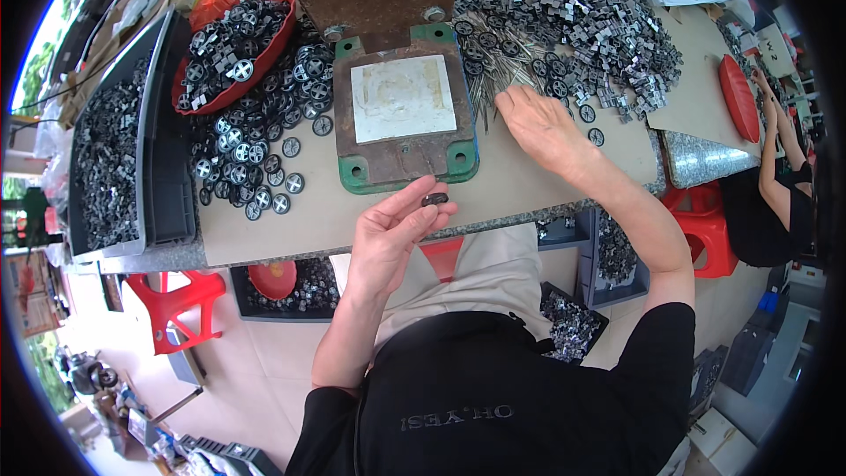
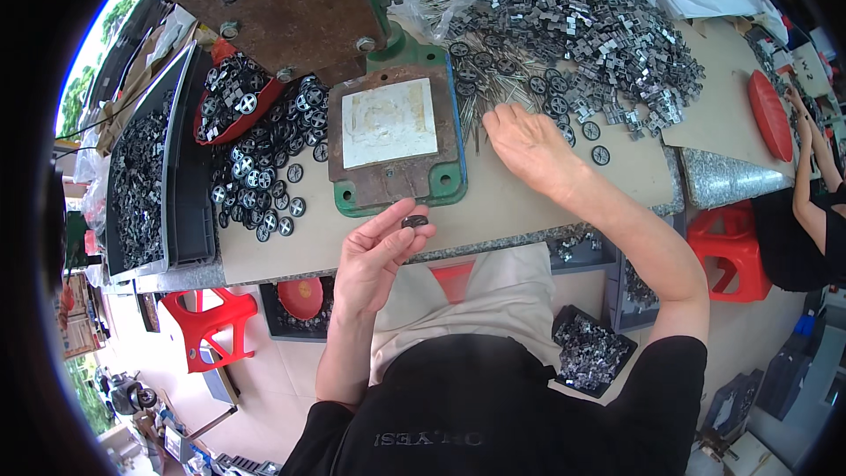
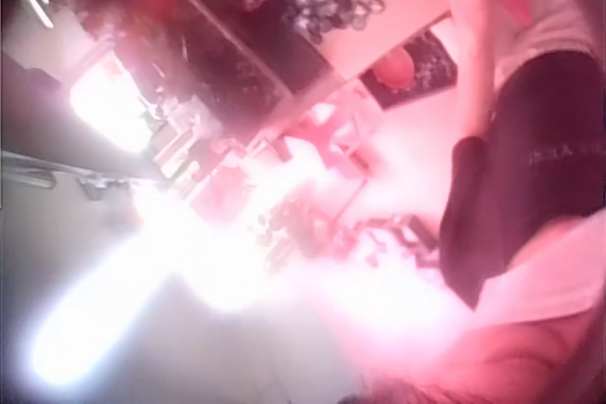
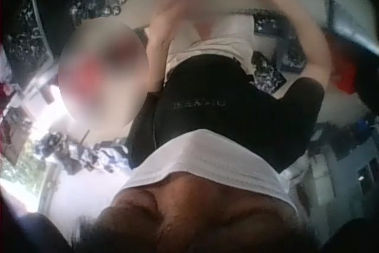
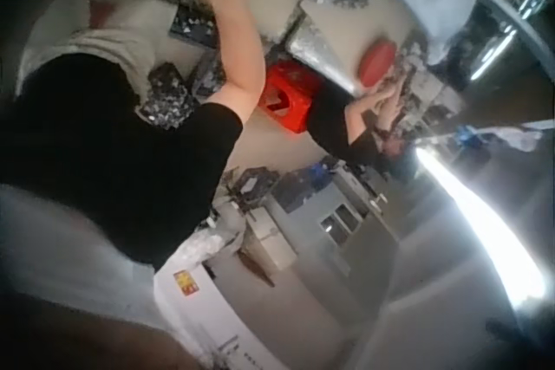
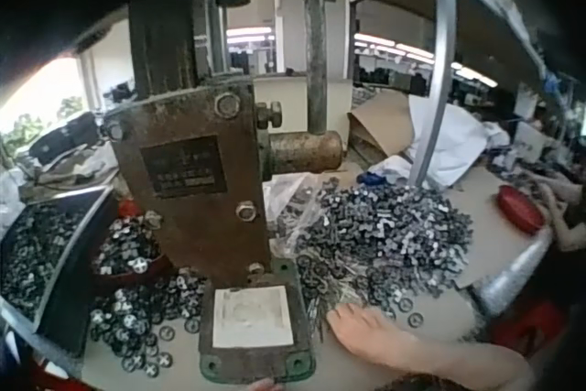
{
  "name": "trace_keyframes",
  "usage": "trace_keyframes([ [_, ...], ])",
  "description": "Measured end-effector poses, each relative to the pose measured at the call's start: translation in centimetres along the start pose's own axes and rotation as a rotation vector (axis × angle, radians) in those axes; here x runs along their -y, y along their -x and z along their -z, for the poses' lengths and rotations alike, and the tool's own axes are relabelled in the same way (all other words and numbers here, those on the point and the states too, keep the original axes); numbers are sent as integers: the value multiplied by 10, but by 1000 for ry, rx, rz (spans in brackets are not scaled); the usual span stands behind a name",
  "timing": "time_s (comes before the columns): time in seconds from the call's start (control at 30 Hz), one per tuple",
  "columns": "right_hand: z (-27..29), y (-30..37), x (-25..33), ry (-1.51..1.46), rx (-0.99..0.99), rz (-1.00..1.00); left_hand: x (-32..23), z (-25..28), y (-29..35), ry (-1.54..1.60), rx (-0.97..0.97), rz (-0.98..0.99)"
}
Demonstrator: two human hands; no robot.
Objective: The person assembles hardware components by inserting metal rods into wheels, attaching metal brackets, and pressing them together using a manual press machine.
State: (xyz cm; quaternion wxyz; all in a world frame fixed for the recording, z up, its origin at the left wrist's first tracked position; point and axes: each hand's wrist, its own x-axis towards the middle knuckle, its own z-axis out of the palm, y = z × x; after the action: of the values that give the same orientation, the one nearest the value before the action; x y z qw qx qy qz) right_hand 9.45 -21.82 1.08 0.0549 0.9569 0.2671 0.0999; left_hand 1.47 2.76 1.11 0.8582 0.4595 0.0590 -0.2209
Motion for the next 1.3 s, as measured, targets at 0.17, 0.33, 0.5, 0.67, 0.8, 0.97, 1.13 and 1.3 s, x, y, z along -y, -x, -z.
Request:
trace_keyframes([
  [0.17,2,-1,-4,-160,-121,-24,2,6,2,-186,-26,-16],
  [0.33,46,14,34,-855,-338,-173,5,-5,1,-114,-50,-109],
  [0.5,48,27,81,-1530,-392,-310,6,-9,-3,22,-45,12],
  [0.67,34,27,91,-1555,-316,-351,8,-11,-4,31,-60,7],
  [0.8,32,26,92,-1554,-338,-370,7,-10,-3,25,-64,26],
  [0.97,34,30,88,-1149,-415,-112,2,-11,1,118,-11,65],
  [1.13,26,34,97,-1396,-557,-250,8,-6,-2,48,40,3],
  [1.3,20,39,108,-1618,-608,-380,18,-6,-3,-20,59,-135],
])
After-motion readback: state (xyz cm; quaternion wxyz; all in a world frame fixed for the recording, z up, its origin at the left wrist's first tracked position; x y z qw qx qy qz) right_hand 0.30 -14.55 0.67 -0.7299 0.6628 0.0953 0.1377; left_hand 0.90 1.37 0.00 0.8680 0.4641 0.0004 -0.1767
